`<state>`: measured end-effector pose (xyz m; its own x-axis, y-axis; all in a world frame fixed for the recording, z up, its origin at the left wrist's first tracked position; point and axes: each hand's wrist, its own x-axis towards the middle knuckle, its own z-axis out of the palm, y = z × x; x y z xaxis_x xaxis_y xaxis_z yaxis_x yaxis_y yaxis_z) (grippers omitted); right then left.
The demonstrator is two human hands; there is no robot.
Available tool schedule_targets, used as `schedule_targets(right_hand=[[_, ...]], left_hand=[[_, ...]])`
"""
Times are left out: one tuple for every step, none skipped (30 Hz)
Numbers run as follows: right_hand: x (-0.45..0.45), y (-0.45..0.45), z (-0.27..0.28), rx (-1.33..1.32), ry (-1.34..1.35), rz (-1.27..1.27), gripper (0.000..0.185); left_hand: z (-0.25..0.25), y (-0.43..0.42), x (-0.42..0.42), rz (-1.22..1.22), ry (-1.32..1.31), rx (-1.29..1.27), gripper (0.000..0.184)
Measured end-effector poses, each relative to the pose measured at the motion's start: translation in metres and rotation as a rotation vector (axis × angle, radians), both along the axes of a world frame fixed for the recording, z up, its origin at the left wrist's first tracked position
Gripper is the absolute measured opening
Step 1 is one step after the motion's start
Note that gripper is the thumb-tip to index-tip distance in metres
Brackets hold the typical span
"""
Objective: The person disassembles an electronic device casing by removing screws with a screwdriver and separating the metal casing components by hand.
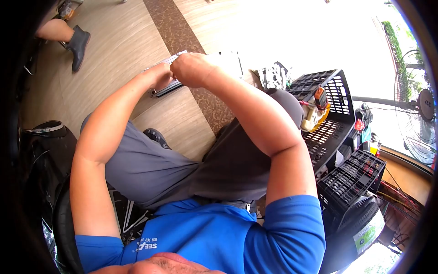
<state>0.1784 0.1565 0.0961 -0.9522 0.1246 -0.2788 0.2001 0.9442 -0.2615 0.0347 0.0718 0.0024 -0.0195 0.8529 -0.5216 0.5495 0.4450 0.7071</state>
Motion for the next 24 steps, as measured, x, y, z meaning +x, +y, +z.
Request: schedule_targets(right_hand=[[0.000, 0.000, 0.000, -0.001, -0.003, -0.003, 0.024], [0.000, -0.001, 0.000, -0.002, -0.007, -0.005, 0.024], [-0.001, -0.001, 0.000, -0.002, -0.007, -0.004, 0.024], [-0.001, -0.001, 0.000, 0.000, -0.020, 0.002, 0.024], [-0.001, -0.001, 0.000, 0.002, -0.034, 0.008, 0.024], [-0.002, -0.001, 0.002, 0.002, -0.034, 0.009, 0.024], [-0.002, -0.002, 0.003, -0.009, -0.048, 0.000, 0.024], [-0.002, -0.003, 0.004, -0.019, -0.061, -0.010, 0.024], [-0.002, -0.003, 0.003, -0.020, -0.062, -0.009, 0.024], [-0.002, -0.003, 0.001, -0.016, -0.053, -0.009, 0.023], [-0.002, -0.003, -0.001, -0.012, -0.043, -0.009, 0.023], [-0.003, -0.003, -0.003, -0.013, -0.044, -0.009, 0.023], [-0.003, -0.003, -0.004, -0.004, -0.047, -0.004, 0.023], [-0.003, -0.003, -0.005, 0.004, -0.051, 0.000, 0.023], [-0.004, -0.003, -0.006, 0.003, -0.051, 0.000, 0.023], [-0.004, -0.003, -0.006, 0.010, -0.055, -0.005, 0.022], [-0.004, -0.003, -0.006, 0.015, -0.059, -0.010, 0.022], [-0.004, -0.004, -0.005, 0.015, -0.059, -0.008, 0.022], [-0.004, -0.005, -0.003, 0.024, -0.069, -0.003, 0.022], [-0.004, -0.005, -0.002, 0.033, -0.079, 0.001, 0.022], [-0.004, -0.005, -0.004, 0.033, -0.079, 0.003, 0.022], [-0.005, -0.005, -0.007, 0.033, -0.069, 0.006, 0.022], [-0.005, -0.005, -0.009, 0.034, -0.059, 0.008, 0.021], [-0.004, -0.005, -0.010, 0.033, -0.059, 0.008, 0.021]], left_hand=[[-0.002, 0.000, 0.000, -0.013, 0.018, -0.001, 0.014], [-0.005, 0.000, -0.001, -0.026, 0.035, -0.003, 0.014], [-0.006, 0.001, -0.001, -0.025, 0.035, -0.004, 0.014], [-0.007, 0.001, -0.001, -0.020, 0.035, 0.004, 0.013], [-0.008, 0.001, -0.001, -0.016, 0.034, 0.012, 0.012], [-0.011, 0.001, -0.002, -0.014, 0.034, 0.012, 0.012], [-0.015, 0.000, -0.003, -0.068, 0.079, 0.069, 0.011], [-0.018, -0.001, -0.004, -0.121, 0.123, 0.125, 0.011], [-0.012, -0.001, -0.003, -0.120, 0.122, 0.124, 0.011], [-0.003, -0.001, -0.001, -0.062, 0.084, 0.070, 0.011], [0.006, 0.000, 0.002, -0.005, 0.045, 0.016, 0.011], [0.007, 0.000, 0.002, -0.004, 0.045, 0.015, 0.011], [0.008, 0.000, 0.003, -0.019, 0.082, 0.022, 0.013], [0.009, 0.000, 0.003, -0.034, 0.118, 0.030, 0.019], [0.011, 0.001, 0.003, -0.034, 0.118, 0.029, 0.019], [0.014, 0.001, 0.004, -0.065, 0.143, 0.027, 0.019], [0.017, 0.000, 0.005, -0.095, 0.167, 0.025, 0.018], [0.016, 0.000, 0.005, -0.094, 0.166, 0.024, 0.018], [0.015, -0.001, 0.005, -0.083, 0.149, 0.046, 0.018], [0.015, -0.001, 0.005, -0.072, 0.131, 0.069, 0.019], [0.010, -0.001, 0.004, -0.071, 0.131, 0.068, 0.019], [0.006, -0.002, 0.003, -0.101, 0.153, 0.125, 0.019], [0.001, -0.001, 0.001, -0.132, 0.175, 0.181, 0.020], [0.000, -0.001, 0.000, -0.132, 0.175, 0.181, 0.020]])
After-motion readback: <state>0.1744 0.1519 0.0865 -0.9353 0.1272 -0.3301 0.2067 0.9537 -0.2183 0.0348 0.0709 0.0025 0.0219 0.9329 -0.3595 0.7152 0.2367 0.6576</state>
